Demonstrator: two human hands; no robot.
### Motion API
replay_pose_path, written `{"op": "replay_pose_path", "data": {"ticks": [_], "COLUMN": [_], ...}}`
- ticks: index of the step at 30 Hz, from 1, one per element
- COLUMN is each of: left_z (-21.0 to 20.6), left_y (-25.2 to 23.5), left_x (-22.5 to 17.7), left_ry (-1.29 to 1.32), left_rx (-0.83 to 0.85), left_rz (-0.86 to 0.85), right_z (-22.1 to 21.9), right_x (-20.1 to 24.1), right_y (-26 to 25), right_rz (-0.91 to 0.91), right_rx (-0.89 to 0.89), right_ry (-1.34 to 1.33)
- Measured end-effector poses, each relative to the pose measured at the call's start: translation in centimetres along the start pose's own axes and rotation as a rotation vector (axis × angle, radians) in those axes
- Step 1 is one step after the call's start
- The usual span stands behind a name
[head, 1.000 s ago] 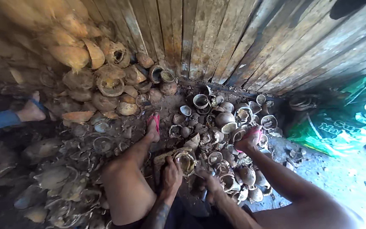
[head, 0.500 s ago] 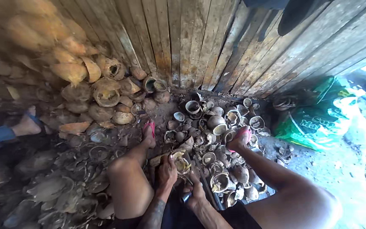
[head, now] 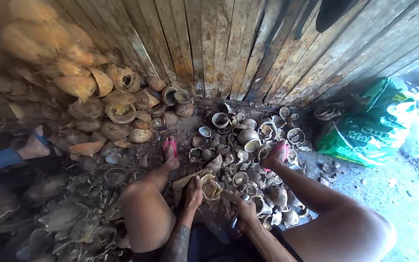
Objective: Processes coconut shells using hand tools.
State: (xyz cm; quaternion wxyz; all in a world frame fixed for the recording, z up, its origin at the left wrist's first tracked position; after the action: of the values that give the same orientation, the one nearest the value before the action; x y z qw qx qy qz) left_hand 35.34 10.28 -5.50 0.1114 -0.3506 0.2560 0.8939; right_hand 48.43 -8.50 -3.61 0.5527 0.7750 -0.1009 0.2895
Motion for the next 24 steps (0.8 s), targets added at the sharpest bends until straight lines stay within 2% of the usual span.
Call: {"op": "replay_pose_path", "data": {"ticks": [3,5,10,12,14,16,19,22,24], "left_z": [0.0,-0.2,-0.3,-0.1,0.9,1.3,0.5,-0.5,-0.8], "left_y": [-0.1,0.0,0.0,0.6,2.1,3.0,2.2,0.6,0.2], "left_x": [-0.2,-0.2,0.1,-0.3,-2.9,-4.5,-3.5,-1.1,0.0], "left_ry": [0.022,0.030,0.048,-0.001,-0.038,-0.065,-0.107,-0.126,-0.145], "left_rx": [0.035,0.040,-0.018,-0.018,0.012,0.015,0.054,0.042,-0.013], "left_rz": [0.034,0.046,0.005,0.021,0.140,0.217,0.213,0.137,0.083], "right_z": [-0.1,-0.4,-0.7,-1.2,-1.5,-1.1,-0.4,-0.5,-0.6], "right_x": [0.4,0.1,1.7,3.2,4.8,5.0,3.1,1.0,-1.2], "right_y": [-1.4,-3.2,-9.1,-8.9,-7.5,-5.9,-3.8,-4.0,-5.0], "right_rz": [-0.030,0.055,0.410,0.468,0.504,0.402,0.181,0.063,-0.125], "right_rx": [-0.054,-0.035,0.230,0.301,0.285,0.219,0.210,0.180,0.173], "right_ry": [0.023,0.098,0.343,0.439,0.543,0.579,0.564,0.363,0.161]}}
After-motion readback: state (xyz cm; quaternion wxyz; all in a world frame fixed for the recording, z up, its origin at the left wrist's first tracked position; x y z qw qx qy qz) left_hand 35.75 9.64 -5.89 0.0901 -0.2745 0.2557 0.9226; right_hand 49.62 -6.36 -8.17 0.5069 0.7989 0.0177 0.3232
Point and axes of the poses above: each hand's wrist, its own y-axis away from the middle knuckle, its own z-axis out of the back of the hand, x = y × z, the point moved 8 cm from there along -y, towards the middle knuckle, and after that the axes turned 3 degrees about x, right-handed, at the moved point
